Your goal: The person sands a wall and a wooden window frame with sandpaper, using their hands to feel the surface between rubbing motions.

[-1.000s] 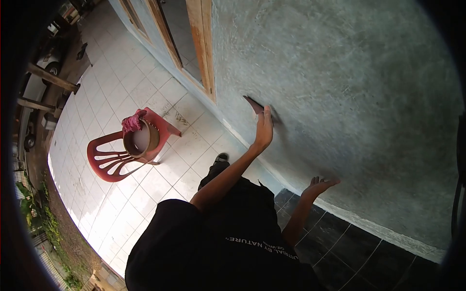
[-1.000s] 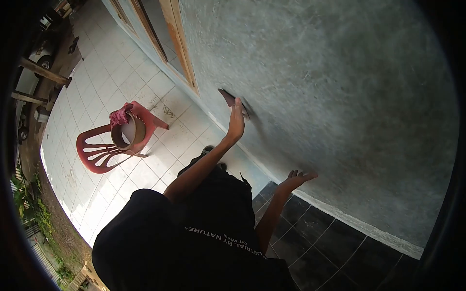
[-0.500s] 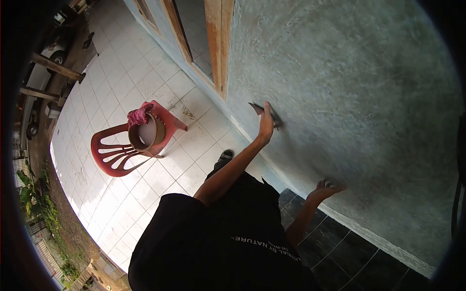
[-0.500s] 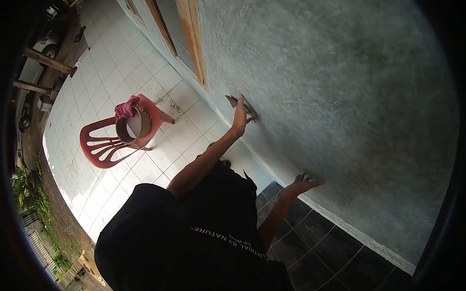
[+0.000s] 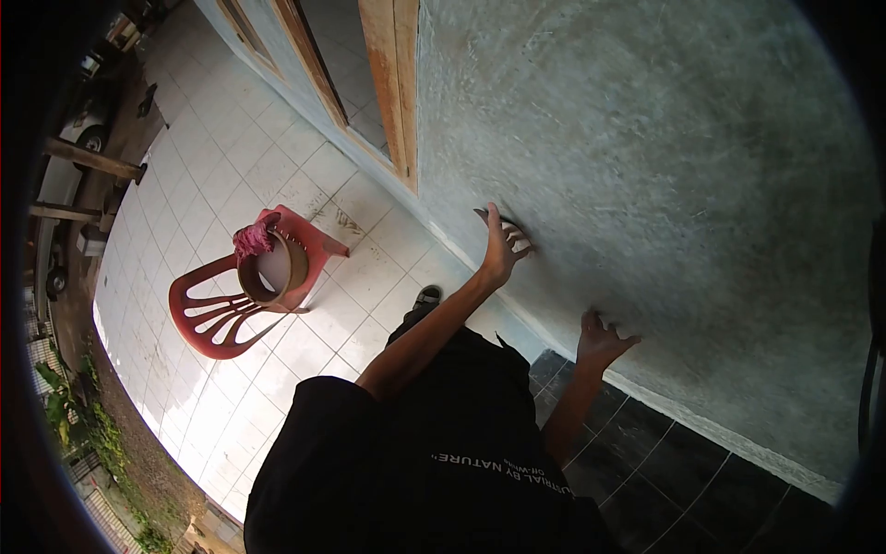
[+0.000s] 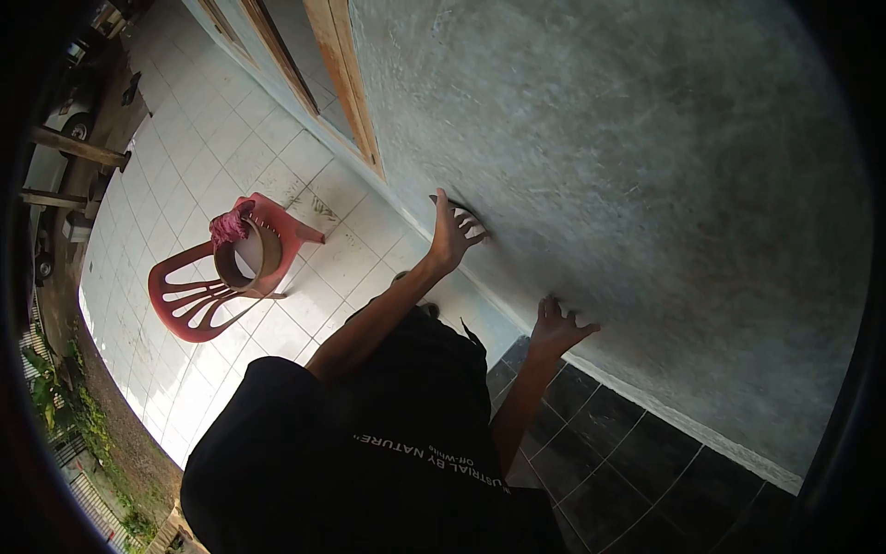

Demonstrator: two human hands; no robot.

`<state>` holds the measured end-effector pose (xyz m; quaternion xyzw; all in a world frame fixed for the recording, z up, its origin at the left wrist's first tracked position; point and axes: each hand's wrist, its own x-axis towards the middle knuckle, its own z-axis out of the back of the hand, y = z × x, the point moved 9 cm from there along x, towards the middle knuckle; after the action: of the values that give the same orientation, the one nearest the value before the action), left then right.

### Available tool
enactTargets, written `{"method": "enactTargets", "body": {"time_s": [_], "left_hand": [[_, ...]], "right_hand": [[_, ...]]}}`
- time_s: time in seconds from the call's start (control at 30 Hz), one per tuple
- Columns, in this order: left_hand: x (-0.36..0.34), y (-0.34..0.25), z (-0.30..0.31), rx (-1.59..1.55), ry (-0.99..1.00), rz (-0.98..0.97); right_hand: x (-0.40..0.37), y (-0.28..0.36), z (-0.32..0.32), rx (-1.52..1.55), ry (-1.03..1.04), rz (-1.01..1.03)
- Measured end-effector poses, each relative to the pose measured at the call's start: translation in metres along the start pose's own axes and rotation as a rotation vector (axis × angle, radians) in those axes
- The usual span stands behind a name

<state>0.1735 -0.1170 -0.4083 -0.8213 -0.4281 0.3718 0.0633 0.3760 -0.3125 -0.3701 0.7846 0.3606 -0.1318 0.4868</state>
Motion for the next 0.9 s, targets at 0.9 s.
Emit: {"method": "enactTargets", "body": {"time_s": [0.9], "left_hand": [[-0.074,-0.018,-0.083,0.153,0.175,-0.037]], "right_hand": [[-0.012,-0.031,0.003,0.078,0.142,-0.122]]}}
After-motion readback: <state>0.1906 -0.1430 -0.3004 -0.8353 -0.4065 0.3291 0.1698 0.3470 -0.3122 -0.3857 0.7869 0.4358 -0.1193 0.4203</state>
